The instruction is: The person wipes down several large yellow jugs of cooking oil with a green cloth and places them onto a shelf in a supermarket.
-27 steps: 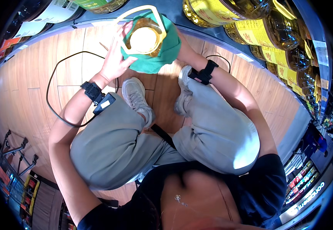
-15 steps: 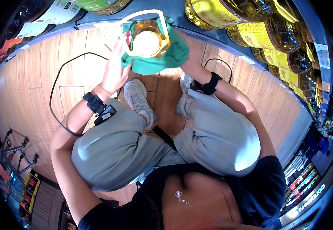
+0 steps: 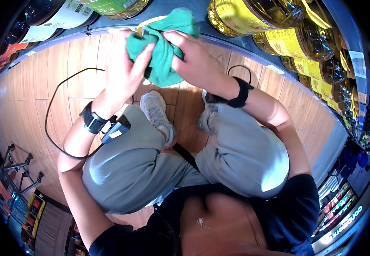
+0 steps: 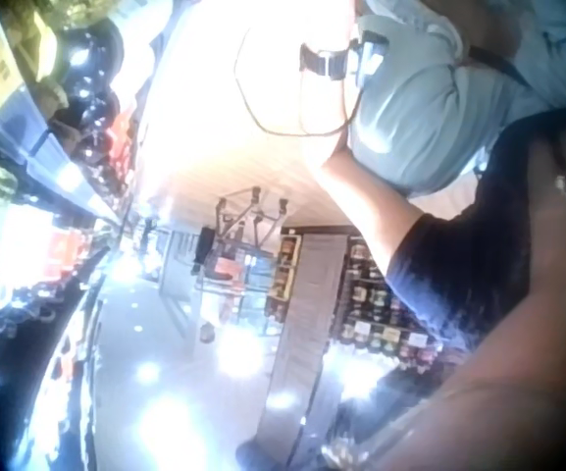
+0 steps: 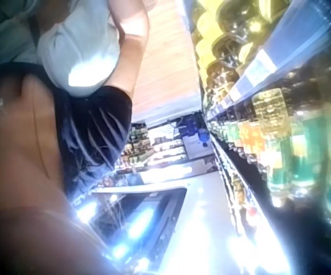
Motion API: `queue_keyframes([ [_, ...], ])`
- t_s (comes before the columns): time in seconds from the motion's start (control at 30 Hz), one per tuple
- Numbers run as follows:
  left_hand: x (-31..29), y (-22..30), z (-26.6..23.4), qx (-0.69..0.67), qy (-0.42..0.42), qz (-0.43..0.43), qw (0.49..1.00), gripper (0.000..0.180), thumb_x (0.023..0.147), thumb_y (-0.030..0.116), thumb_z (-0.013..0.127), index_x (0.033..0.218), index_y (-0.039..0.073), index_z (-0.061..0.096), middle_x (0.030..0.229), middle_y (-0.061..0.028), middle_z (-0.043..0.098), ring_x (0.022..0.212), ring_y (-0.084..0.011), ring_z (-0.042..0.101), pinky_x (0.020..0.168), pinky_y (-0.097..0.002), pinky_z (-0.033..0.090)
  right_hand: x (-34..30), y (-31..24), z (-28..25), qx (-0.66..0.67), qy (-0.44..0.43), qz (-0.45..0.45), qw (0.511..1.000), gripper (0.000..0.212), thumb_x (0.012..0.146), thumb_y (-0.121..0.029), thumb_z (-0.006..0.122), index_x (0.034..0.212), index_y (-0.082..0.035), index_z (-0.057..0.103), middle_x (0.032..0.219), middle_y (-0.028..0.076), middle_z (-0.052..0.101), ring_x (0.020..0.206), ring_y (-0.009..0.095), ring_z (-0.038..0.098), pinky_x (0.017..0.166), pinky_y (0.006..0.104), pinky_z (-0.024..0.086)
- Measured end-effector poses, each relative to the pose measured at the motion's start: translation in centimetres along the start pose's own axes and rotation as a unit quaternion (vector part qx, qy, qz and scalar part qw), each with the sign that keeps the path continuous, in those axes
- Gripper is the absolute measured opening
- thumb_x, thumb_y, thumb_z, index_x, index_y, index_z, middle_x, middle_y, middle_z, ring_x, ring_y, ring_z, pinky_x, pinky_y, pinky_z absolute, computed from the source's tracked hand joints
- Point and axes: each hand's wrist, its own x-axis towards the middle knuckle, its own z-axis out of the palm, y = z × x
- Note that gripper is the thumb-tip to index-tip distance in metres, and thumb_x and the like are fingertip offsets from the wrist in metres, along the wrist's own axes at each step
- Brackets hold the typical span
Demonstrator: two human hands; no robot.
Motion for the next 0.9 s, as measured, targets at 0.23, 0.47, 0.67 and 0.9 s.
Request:
queue_keyframes([
  [0.23, 0.2, -0.3, 0.0, -0.042, -0.098, 0.039, 0.994, 0.036, 0.082, 0.019, 0.065, 0.104, 0.001, 0.045, 0.091, -0.0158, 0.051, 0.085, -0.0318, 0.056, 0.075, -0.0372, 0.045, 1.0, -0.6, -1.6, 0.163, -0.057, 0.144, 0.974, 0.031, 0.079, -0.001, 0.051, 0.109, -0.001, 0.056, 0.094, 0.015, 0.063, 0.088, 0.022, 0.061, 0.080, 0.0308, 0.046],
  [0.47, 0.4, 1.2, -0.4, -0.152, -0.179, -0.134, 0.963, 0.039, 0.080, 0.019, 0.067, 0.107, 0.001, 0.046, 0.095, -0.0128, 0.054, 0.092, -0.0230, 0.056, 0.081, -0.0351, 0.044, 1.1, 0.9, -2.1, 0.282, -0.139, 0.162, 0.935, 0.045, 0.074, 0.000, 0.059, 0.118, 0.000, 0.049, 0.108, 0.017, 0.058, 0.102, 0.019, 0.056, 0.088, 0.0298, 0.043],
  [0.67, 0.2, -1.4, -0.3, -0.265, -0.083, -0.169, 0.946, 0.026, 0.092, 0.013, 0.053, 0.114, -0.002, 0.049, 0.104, -0.0061, 0.059, 0.095, -0.0098, 0.055, 0.083, -0.0254, 0.046, 1.8, 0.4, 1.0, 0.151, -0.014, 0.091, 0.984, 0.031, 0.078, -0.004, 0.055, 0.108, 0.001, 0.053, 0.089, 0.022, 0.060, 0.080, 0.031, 0.061, 0.071, 0.0352, 0.047],
  [0.9, 0.1, -0.3, -0.2, -0.226, -0.142, -0.178, 0.947, 0.036, 0.088, 0.017, 0.061, 0.116, 0.000, 0.047, 0.104, -0.0059, 0.058, 0.096, -0.0102, 0.054, 0.085, -0.0261, 0.045, 0.6, 0.9, -1.8, 0.273, -0.142, 0.152, 0.939, 0.049, 0.077, -0.003, 0.058, 0.124, -0.001, 0.045, 0.110, 0.016, 0.058, 0.101, 0.024, 0.057, 0.086, 0.0325, 0.044],
])
